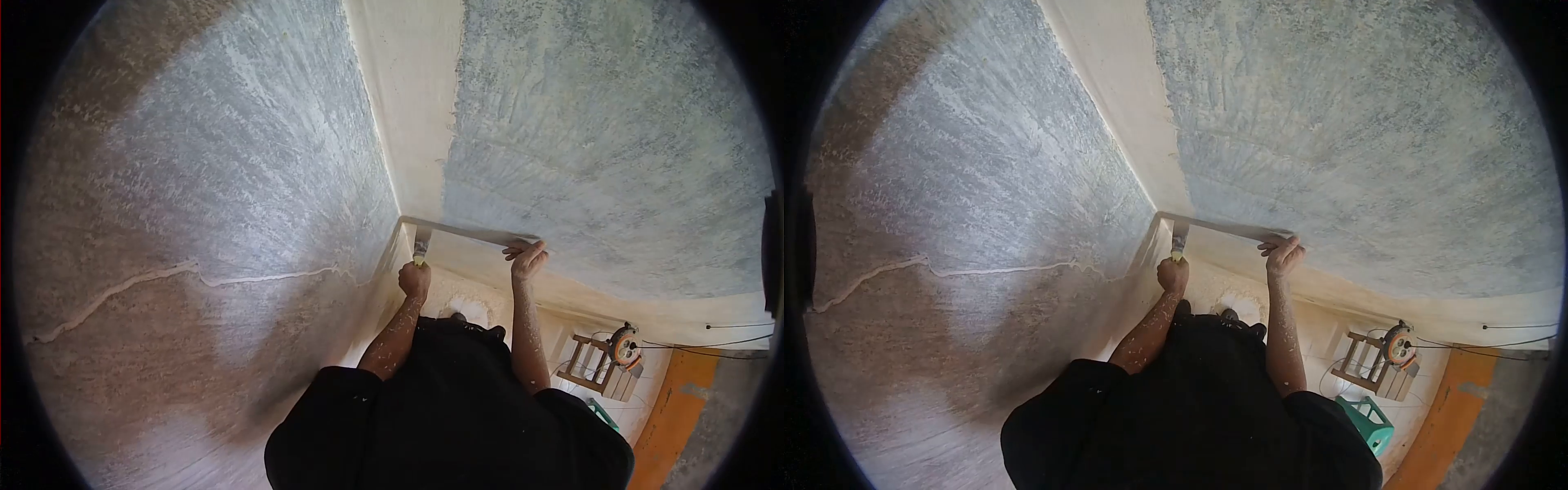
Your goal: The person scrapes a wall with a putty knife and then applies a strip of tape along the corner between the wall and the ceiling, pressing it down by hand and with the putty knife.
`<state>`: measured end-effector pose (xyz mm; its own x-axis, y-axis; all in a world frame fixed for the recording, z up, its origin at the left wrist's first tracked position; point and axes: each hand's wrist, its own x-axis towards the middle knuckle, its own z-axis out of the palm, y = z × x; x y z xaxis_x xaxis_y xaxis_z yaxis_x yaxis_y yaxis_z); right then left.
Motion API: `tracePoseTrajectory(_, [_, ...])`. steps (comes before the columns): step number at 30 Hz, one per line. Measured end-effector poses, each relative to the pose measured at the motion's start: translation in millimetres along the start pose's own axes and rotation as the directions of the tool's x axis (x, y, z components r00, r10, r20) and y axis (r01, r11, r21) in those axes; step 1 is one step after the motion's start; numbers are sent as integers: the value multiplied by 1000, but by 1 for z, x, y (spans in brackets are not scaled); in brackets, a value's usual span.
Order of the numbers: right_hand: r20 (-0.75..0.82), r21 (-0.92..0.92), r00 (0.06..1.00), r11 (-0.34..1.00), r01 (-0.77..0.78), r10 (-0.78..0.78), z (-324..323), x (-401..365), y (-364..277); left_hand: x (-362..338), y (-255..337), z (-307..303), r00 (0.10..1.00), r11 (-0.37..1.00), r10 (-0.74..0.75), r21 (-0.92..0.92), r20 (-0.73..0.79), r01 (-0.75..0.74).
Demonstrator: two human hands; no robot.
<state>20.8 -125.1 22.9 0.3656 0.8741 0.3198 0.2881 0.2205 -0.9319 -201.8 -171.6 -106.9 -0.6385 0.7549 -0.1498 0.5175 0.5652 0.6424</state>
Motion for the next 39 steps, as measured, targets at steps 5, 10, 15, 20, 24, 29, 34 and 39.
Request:
tracePoseTrajectory(5, [28, -34, 999, 999, -21, 21, 2, 1, 2, 4, 10, -8, 1000, 998, 24, -66, -11, -25])
tracePoseTrajectory(10, [-6, -40, 998, 997, -62, 62, 5, 2, 1, 6, 58, 1, 976, 957, 146, -226, -159, -181])
tracePoseTrajectory(15, [69, -75, 998, 997, 16, -11, -1, 1, -7, -1, 82, -12, 970, 890, 137, -404, -203, -211])
tracePoseTrajectory(20, [84, -39, 996, 999, 15, -12, -5, 2, 1, -3, 44, 1, 992, 958, 95, -264, -86, -115])
tracePoseTrajectory(24, [96, -48, 995, 999, -4, 9, -3, 2, -1, -6, 100, -32, 970, 891, 202, -387, -134, -238])
tracePoseTrajectory(29, [81, -11, 997, 1000, 15, -14, -3, 2, -1, -4, 47, -7, 998, 983, -56, -174, 34, 62])
tracePoseTrajectory(34, [59, -40, 998, 999, 8, -5, 0, 5, -1, -4, 36, -13, 997, 983, 35, -183, 71, -22])
tracePoseTrajectory(39, [63, -15, 998, 1000, 8, -7, -2, 2, 0, 4, 33, -13, 998, 980, 64, -190, 10, -61])
